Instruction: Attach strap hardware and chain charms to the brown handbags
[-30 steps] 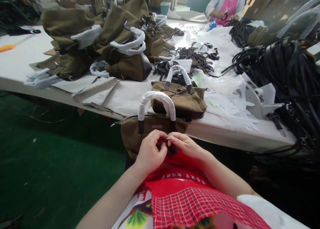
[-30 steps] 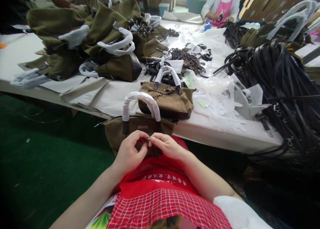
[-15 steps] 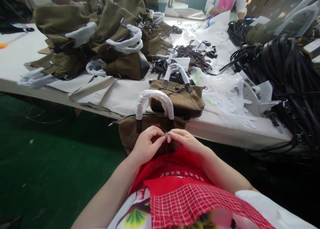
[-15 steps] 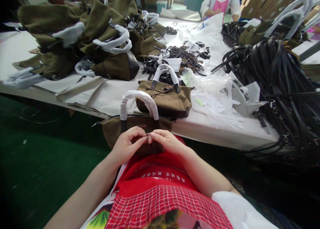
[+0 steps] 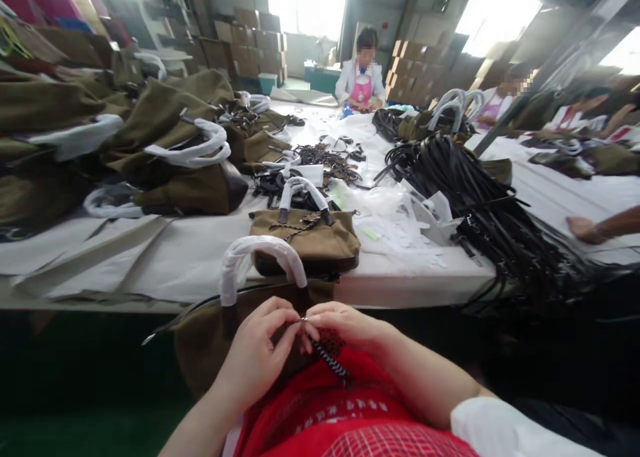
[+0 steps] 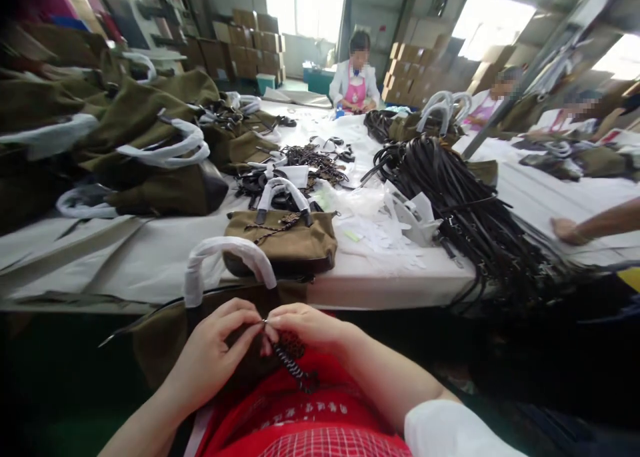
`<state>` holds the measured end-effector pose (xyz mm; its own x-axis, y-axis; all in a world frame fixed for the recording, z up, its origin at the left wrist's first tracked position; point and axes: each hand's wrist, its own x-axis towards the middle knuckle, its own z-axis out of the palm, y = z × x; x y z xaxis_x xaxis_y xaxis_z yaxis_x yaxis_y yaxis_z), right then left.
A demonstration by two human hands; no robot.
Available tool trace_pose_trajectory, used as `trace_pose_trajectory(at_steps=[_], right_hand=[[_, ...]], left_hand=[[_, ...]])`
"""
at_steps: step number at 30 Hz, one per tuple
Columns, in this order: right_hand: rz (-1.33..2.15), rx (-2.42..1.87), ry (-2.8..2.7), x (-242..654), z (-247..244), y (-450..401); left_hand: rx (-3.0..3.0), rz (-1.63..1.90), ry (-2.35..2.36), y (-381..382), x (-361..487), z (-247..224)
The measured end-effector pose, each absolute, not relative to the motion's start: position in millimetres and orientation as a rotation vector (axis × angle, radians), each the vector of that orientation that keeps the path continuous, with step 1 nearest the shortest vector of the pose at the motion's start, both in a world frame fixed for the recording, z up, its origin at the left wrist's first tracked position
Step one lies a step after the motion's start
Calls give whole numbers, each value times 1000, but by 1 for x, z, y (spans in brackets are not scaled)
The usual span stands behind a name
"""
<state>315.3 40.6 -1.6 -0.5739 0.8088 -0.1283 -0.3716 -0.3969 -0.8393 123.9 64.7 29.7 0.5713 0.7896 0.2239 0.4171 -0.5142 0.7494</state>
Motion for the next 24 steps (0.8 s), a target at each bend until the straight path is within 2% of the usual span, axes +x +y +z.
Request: trace_pose_trajectory(at_steps=[5,12,24], right_hand=[[1827,-784,-944,313,-2,49],[1853,-906,-731,311,-10,55],[2022,-982,-397,295,-30,56]], left_hand=[[2115,779,1200,104,132,26],[2365,485,1637,126,167,20],[1876,743,1540,111,170,13]])
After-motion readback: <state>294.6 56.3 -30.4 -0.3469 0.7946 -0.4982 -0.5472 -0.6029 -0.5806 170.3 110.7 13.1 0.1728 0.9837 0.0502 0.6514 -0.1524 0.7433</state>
